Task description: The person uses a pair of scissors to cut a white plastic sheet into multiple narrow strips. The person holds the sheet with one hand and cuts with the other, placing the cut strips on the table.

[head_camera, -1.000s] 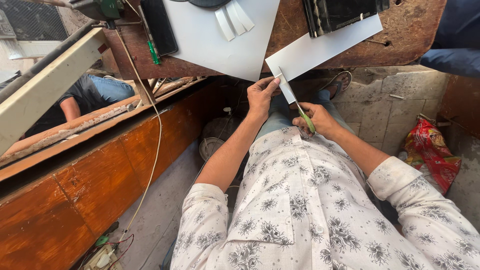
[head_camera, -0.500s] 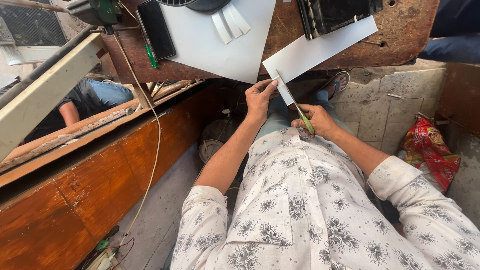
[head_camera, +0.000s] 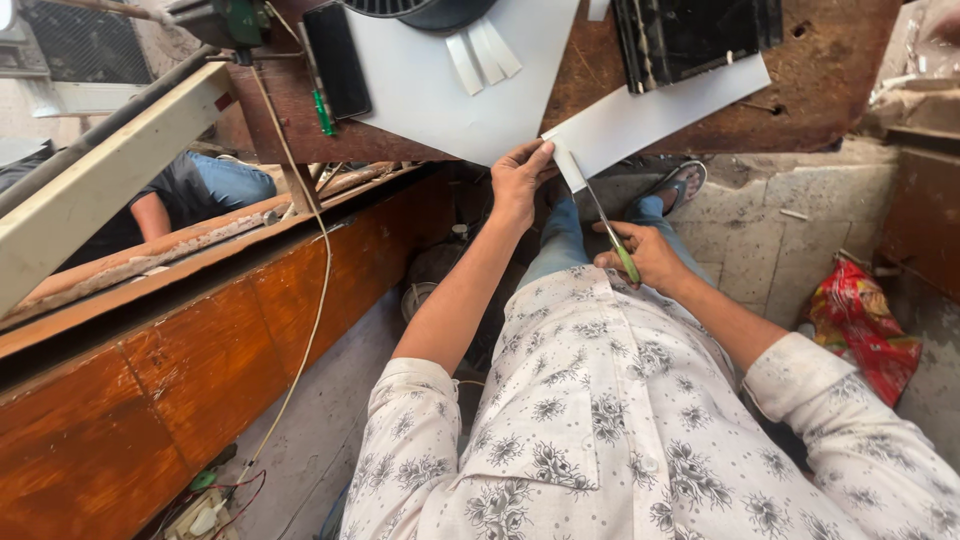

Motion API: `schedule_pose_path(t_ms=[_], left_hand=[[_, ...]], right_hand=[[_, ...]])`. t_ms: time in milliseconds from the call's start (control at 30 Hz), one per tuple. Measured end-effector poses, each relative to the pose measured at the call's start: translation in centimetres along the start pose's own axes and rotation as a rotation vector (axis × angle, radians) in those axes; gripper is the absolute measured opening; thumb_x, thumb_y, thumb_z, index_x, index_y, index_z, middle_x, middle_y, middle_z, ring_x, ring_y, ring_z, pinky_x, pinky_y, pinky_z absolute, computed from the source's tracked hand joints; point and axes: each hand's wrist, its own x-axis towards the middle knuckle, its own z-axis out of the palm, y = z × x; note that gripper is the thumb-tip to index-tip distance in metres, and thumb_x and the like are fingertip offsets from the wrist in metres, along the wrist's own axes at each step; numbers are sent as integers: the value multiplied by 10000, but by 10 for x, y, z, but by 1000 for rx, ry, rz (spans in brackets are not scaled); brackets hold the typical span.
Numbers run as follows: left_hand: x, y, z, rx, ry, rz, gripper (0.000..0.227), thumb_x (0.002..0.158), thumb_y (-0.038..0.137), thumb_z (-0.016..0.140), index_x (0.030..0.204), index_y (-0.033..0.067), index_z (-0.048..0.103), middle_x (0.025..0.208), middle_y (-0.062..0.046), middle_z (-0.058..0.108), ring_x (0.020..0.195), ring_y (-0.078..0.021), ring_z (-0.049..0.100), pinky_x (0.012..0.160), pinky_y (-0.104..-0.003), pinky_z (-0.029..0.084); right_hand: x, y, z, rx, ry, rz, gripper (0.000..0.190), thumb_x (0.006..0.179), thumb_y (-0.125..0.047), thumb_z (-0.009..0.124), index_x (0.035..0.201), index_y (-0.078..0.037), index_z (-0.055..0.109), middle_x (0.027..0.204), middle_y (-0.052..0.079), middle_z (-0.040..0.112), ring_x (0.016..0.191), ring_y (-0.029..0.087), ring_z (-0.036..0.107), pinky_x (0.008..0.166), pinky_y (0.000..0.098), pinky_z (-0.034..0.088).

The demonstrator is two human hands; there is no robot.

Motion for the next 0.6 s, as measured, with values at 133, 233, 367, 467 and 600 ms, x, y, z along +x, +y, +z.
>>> schedule_pose_path(t_ms=[133, 233, 367, 467, 600], left_hand=[[4, -4, -1, 12, 24, 9, 329, 895, 122, 779, 1136, -88, 699, 1007, -169, 747, 878, -230, 744, 806, -353, 646], [3, -6, 2, 50, 47, 61, 302, 902, 120, 785, 1110, -90, 724, 976, -162, 749, 846, -219, 731, 779, -347, 632], [1, -6, 3, 91, 59, 115, 294, 910, 125, 776, 1106, -87, 725, 964, -152, 756, 815, -207, 733, 762, -335, 631], [1, -6, 4, 106, 41, 165, 298, 925, 129, 765, 1118, -93, 722, 970, -141, 758, 817, -193, 735, 768, -322, 631], [0, -10, 5, 107, 35, 222, 287, 936, 125, 760, 1113, -98, 727, 957, -134, 757, 803, -181, 726, 752, -315, 624]], right_hand=[[-2, -2, 1, 24, -7, 17, 813, 705, -262, 878, 1408, 6, 570, 638, 18, 604, 423, 87, 478, 368, 261, 370], [-1, -5, 1, 34, -12, 14, 801, 715, -287, 872, 1404, -5, 575, 630, 11, 587, 426, 84, 478, 370, 263, 381], [11, -14, -2, -2, -62, 1, 753, 775, -381, 816, 1400, -28, 589, 591, 14, 537, 419, 87, 484, 383, 245, 380], [23, -23, -3, 92, -99, 64, 758, 781, -413, 804, 1390, -36, 556, 676, -34, 569, 474, 64, 520, 398, 233, 418], [27, -25, -2, 103, -102, 86, 752, 783, -431, 796, 1381, -35, 570, 673, -31, 563, 479, 65, 525, 399, 226, 417]])
